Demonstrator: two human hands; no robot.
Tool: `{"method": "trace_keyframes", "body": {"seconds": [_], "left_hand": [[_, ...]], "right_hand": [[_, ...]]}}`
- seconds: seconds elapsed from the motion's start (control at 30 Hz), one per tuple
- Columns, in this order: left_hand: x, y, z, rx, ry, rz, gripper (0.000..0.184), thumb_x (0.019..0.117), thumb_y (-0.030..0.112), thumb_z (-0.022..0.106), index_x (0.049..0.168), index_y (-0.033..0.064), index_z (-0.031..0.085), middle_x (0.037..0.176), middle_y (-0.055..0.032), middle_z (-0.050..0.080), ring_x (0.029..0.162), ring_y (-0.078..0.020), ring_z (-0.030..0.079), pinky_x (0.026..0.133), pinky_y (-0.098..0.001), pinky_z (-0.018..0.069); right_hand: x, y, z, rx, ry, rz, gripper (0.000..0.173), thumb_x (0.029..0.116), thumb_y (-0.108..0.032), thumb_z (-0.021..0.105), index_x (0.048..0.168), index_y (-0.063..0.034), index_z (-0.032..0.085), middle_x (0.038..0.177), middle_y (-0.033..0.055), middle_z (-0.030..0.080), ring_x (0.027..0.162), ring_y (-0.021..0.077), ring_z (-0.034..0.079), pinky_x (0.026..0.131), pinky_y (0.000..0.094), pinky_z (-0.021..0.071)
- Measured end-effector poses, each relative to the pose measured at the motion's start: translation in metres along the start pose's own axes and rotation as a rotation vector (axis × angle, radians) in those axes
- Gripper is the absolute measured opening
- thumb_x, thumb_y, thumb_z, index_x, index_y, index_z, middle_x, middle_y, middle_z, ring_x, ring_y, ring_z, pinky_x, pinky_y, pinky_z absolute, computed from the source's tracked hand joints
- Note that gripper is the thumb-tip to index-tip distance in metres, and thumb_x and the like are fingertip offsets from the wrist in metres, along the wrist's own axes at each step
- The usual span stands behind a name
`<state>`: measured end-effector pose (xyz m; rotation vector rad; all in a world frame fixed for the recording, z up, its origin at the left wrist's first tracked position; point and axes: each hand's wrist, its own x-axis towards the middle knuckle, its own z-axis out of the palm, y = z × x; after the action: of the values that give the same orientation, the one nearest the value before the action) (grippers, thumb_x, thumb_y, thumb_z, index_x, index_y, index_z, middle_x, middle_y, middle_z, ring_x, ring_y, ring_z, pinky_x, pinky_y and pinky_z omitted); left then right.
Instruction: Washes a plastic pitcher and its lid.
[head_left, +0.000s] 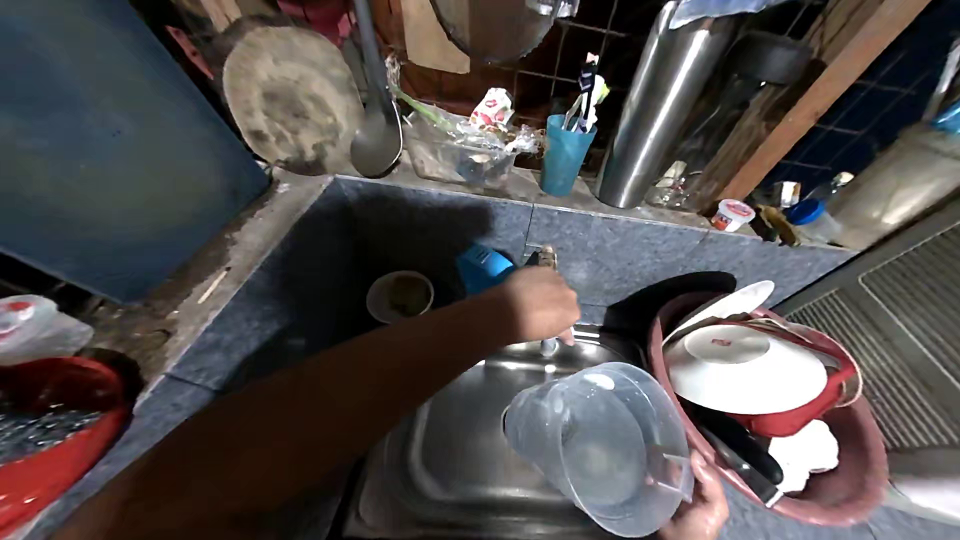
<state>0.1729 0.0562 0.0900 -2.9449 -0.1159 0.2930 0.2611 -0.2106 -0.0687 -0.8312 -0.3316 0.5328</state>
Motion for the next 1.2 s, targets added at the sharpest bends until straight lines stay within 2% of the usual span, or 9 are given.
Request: {"method": "trace_keyframes", "body": {"seconds": [0.2, 0.3, 0.37, 0.43, 0.6, 0.83, 0.93, 1.03, 1.2], "left_hand": [[0.014, 0.014, -0.022, -0.112, -0.091, -0.192, 0.041, 0.1016, 0.041, 0.061, 0.096, 0.0019, 0.072, 0.097, -0.0174, 0.068, 0.096, -0.0378, 0.066, 0.075, -0.0565, 0.0521], [-0.003, -0.001, -0.011, -0.256, -0.015, -0.265, 0.041, 0.0993, 0.044, 0.064, 0.106, 0.0039, 0.072, 0.099, -0.0174, 0.070, 0.097, -0.0379, 0.068, 0.079, -0.0587, 0.0537], [-0.028, -0.016, 0.016, -0.365, 0.076, -0.372, 0.042, 0.0993, 0.045, 0.064, 0.119, 0.0085, 0.070, 0.099, -0.0164, 0.071, 0.096, -0.0368, 0.069, 0.081, -0.0585, 0.0545], [-0.052, -0.019, 0.059, -0.494, 0.121, -0.546, 0.040, 0.0999, 0.046, 0.063, 0.108, 0.0079, 0.072, 0.093, -0.0170, 0.071, 0.090, -0.0375, 0.070, 0.079, -0.0595, 0.0546], [-0.039, 0.013, 0.182, -0.899, -0.208, -0.717, 0.067, 0.0932, 0.063, 0.062, 0.120, 0.0021, 0.069, 0.121, -0.0228, 0.067, 0.117, -0.0401, 0.063, 0.099, -0.0627, 0.0481], [0.036, 0.056, 0.245, -1.248, -0.209, -0.666, 0.036, 0.0994, 0.022, 0.062, 0.126, -0.0027, 0.065, 0.129, -0.0254, 0.063, 0.124, -0.0405, 0.059, 0.104, -0.0608, 0.0446], [0.054, 0.063, 0.246, -1.204, -0.099, -0.650, 0.039, 0.0983, 0.020, 0.064, 0.129, -0.0048, 0.063, 0.133, -0.0254, 0.062, 0.128, -0.0394, 0.057, 0.108, -0.0573, 0.0436], [0.061, 0.063, 0.228, -1.321, -0.088, -0.730, 0.043, 0.1026, 0.009, 0.057, 0.141, -0.0095, 0.051, 0.146, -0.0283, 0.051, 0.140, -0.0396, 0.046, 0.117, -0.0529, 0.0338], [0.064, 0.069, 0.218, -1.734, 0.123, -0.941, 0.035, 0.1042, 0.012, 0.057, 0.133, -0.0070, 0.058, 0.135, -0.0266, 0.058, 0.127, -0.0360, 0.055, 0.108, -0.0516, 0.0437]], "right_hand": [[0.013, 0.004, 0.015, -0.026, -0.003, -0.063, 0.026, 0.0932, -0.023, 0.053, 0.086, -0.0205, 0.077, 0.082, -0.0041, 0.077, 0.072, 0.0032, 0.072, 0.063, 0.0225, 0.0605], [0.017, 0.008, 0.014, -0.024, -0.003, -0.109, 0.030, 0.0954, -0.020, 0.047, 0.088, -0.0176, 0.076, 0.087, -0.0043, 0.077, 0.084, 0.0023, 0.073, 0.076, 0.0225, 0.0610], [0.021, 0.010, 0.007, -0.029, -0.013, -0.127, 0.030, 0.0951, -0.020, 0.047, 0.087, -0.0184, 0.076, 0.085, -0.0049, 0.077, 0.082, 0.0015, 0.072, 0.074, 0.0216, 0.0608], [0.025, 0.011, 0.000, -0.025, -0.045, -0.143, 0.025, 0.0937, -0.024, 0.054, 0.086, -0.0199, 0.077, 0.081, -0.0050, 0.076, 0.075, 0.0016, 0.072, 0.068, 0.0213, 0.0605], [0.028, 0.012, 0.005, -0.067, -0.008, -0.214, 0.036, 0.0973, -0.018, 0.042, 0.083, -0.0210, 0.076, 0.079, -0.0075, 0.075, 0.075, -0.0009, 0.071, 0.069, 0.0190, 0.0595], [0.026, 0.007, 0.007, -0.069, 0.043, -0.235, 0.042, 0.0984, -0.018, 0.035, 0.086, -0.0166, 0.075, 0.082, -0.0042, 0.076, 0.074, 0.0029, 0.072, 0.066, 0.0213, 0.0600], [0.025, 0.006, 0.013, -0.031, 0.079, -0.256, 0.033, 0.0961, -0.018, 0.043, 0.086, -0.0136, 0.074, 0.087, -0.0012, 0.077, 0.086, 0.0062, 0.073, 0.078, 0.0250, 0.0613], [0.023, 0.005, 0.020, -0.069, 0.177, -0.288, 0.040, 0.0968, -0.013, 0.034, 0.086, -0.0136, 0.072, 0.089, -0.0011, 0.077, 0.089, 0.0070, 0.073, 0.081, 0.0267, 0.0610], [0.020, -0.006, 0.031, -0.029, 0.250, -0.246, 0.040, 0.0982, -0.014, 0.035, 0.080, -0.0123, 0.070, 0.072, -0.0003, 0.072, 0.059, 0.0057, 0.065, 0.057, 0.0230, 0.0572]]}}
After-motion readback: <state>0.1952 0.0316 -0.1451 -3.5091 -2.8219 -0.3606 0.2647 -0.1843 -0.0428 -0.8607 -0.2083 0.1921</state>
